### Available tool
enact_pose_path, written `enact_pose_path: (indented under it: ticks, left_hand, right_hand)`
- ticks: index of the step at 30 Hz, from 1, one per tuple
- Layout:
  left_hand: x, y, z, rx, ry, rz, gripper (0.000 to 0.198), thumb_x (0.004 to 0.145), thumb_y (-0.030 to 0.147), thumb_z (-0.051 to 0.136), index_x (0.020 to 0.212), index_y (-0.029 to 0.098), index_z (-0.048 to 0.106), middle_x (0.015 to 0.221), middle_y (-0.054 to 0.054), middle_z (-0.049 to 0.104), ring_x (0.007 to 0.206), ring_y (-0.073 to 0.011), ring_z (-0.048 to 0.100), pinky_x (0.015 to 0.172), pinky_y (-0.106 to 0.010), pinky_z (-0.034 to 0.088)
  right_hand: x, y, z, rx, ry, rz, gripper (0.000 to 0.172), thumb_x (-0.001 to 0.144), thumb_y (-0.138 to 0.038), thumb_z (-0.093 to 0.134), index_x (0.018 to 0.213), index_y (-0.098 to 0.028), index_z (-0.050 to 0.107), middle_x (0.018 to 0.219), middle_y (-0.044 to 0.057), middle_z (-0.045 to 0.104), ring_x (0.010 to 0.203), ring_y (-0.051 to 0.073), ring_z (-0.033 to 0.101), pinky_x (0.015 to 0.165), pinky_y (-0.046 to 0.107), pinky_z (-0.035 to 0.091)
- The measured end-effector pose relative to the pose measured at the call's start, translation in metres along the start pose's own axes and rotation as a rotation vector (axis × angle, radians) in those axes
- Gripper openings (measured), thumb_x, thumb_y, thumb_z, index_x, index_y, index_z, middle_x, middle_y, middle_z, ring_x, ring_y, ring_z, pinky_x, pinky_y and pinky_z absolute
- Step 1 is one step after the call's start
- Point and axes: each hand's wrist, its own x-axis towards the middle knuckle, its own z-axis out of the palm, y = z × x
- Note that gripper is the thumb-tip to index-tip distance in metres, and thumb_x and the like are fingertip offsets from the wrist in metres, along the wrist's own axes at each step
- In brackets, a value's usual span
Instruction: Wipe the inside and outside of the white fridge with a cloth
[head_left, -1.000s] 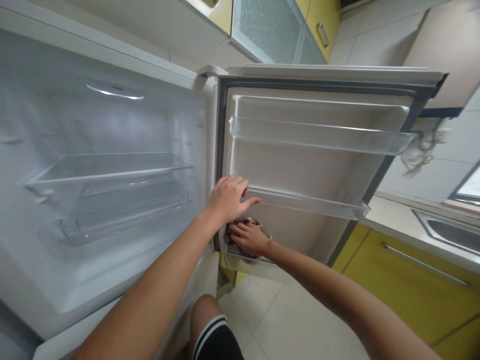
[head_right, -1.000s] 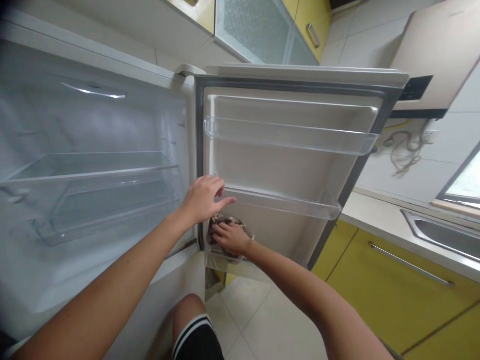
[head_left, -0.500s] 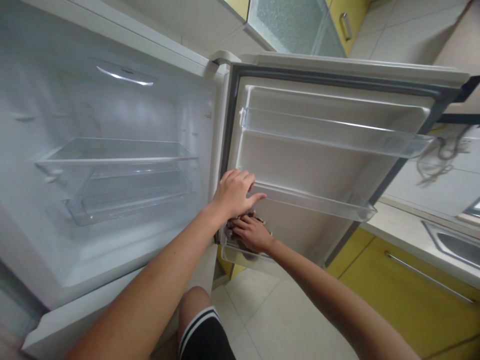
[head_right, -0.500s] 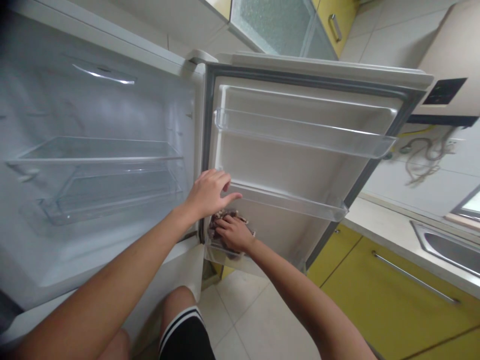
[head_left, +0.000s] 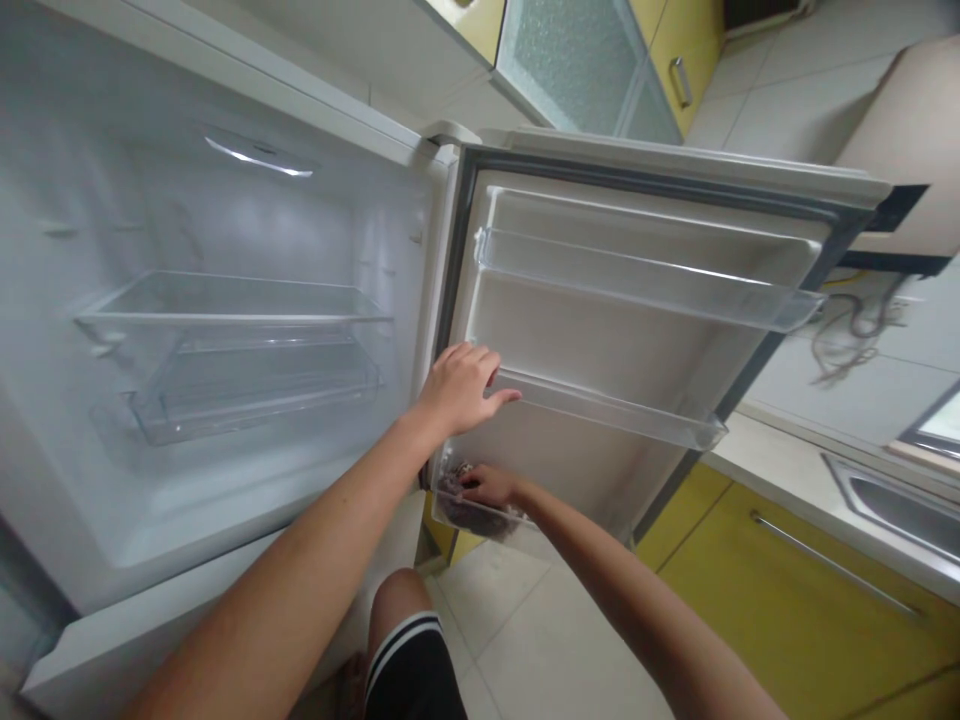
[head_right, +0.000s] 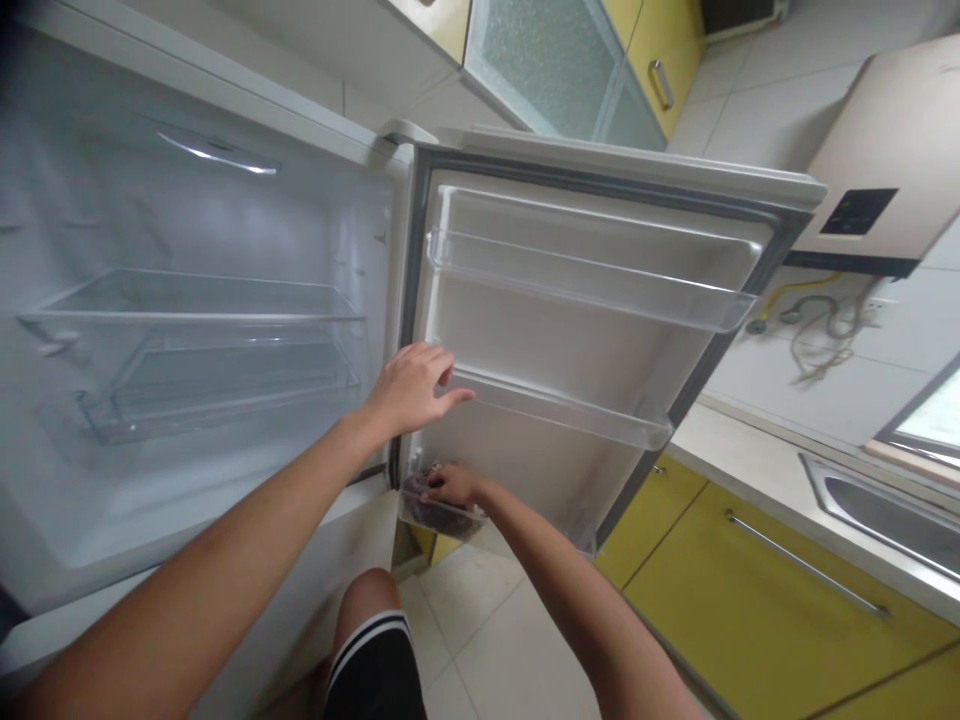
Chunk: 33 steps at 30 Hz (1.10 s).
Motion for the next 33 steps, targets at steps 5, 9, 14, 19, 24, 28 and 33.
enact_pose_path:
  ticks: [5, 9, 14, 19, 24, 28, 33]
  left_hand:
    - [-0.002, -0.004, -0.003, -0.012, -0.006, 0.014, 0.040, 0.095, 0.058, 0.074, 0.083, 0.023, 0.059, 0.092, -0.006, 0.068, 0.097, -0.0278, 0.061, 0.090, -0.041, 0.046]
    - [-0.002, -0.006, -0.005, -0.012, -0.016, 0.029, 0.042, 0.095, 0.060, 0.073, 0.082, 0.023, 0.059, 0.091, -0.006, 0.068, 0.094, -0.0271, 0.061, 0.087, -0.040, 0.045]
    - [-0.004, -0.010, -0.003, -0.002, 0.018, 0.060, 0.043, 0.095, 0.061, 0.073, 0.081, 0.024, 0.056, 0.091, -0.005, 0.069, 0.094, -0.0270, 0.062, 0.086, -0.040, 0.045]
    - [-0.006, -0.010, 0.000, 0.003, 0.046, 0.068, 0.044, 0.096, 0.063, 0.071, 0.083, 0.024, 0.056, 0.091, -0.005, 0.068, 0.096, -0.0275, 0.062, 0.090, -0.041, 0.046]
    - [-0.005, -0.010, 0.002, 0.007, 0.062, 0.070, 0.045, 0.095, 0.065, 0.071, 0.084, 0.024, 0.056, 0.092, -0.004, 0.068, 0.096, -0.0273, 0.062, 0.091, -0.041, 0.046]
    - [-0.005, -0.009, 0.003, 0.001, 0.072, 0.065, 0.044, 0.095, 0.063, 0.071, 0.084, 0.023, 0.058, 0.093, -0.005, 0.069, 0.097, -0.0272, 0.062, 0.093, -0.041, 0.045]
    - [-0.004, -0.009, 0.003, 0.003, 0.073, 0.071, 0.045, 0.095, 0.065, 0.070, 0.083, 0.023, 0.059, 0.092, -0.005, 0.070, 0.096, -0.0268, 0.062, 0.092, -0.041, 0.045]
  right_hand:
    - [0.011, -0.001, -0.004, 0.047, -0.046, 0.034, 0.037, 0.081, -0.044, 0.087, 0.101, -0.014, 0.080, 0.087, -0.002, 0.067, 0.085, 0.015, 0.057, 0.076, 0.022, 0.039]
    - [-0.015, 0.013, -0.007, 0.098, -0.074, 0.059, 0.033, 0.081, -0.043, 0.083, 0.091, -0.013, 0.077, 0.074, -0.005, 0.057, 0.076, 0.011, 0.049, 0.071, 0.021, 0.037]
    - [-0.092, 0.053, -0.016, 0.110, -0.116, 0.195, 0.027, 0.073, -0.036, 0.081, 0.084, -0.012, 0.075, 0.069, -0.005, 0.055, 0.068, 0.010, 0.045, 0.064, 0.020, 0.035]
    - [-0.137, 0.074, -0.023, 0.091, -0.123, 0.263, 0.019, 0.069, -0.028, 0.076, 0.079, -0.012, 0.074, 0.066, -0.005, 0.054, 0.066, 0.010, 0.045, 0.063, 0.020, 0.034]
    - [-0.098, 0.059, -0.016, 0.076, -0.087, 0.196, 0.019, 0.073, -0.025, 0.072, 0.085, -0.013, 0.078, 0.066, -0.005, 0.054, 0.067, 0.010, 0.046, 0.065, 0.020, 0.033]
    - [-0.039, 0.034, -0.007, 0.094, -0.056, 0.085, 0.023, 0.080, -0.030, 0.071, 0.093, -0.013, 0.080, 0.073, -0.004, 0.061, 0.073, 0.011, 0.049, 0.070, 0.021, 0.036]
    - [0.024, 0.003, 0.002, 0.141, -0.027, -0.031, 0.022, 0.082, -0.031, 0.073, 0.093, -0.013, 0.080, 0.075, -0.003, 0.062, 0.076, 0.012, 0.050, 0.073, 0.021, 0.036]
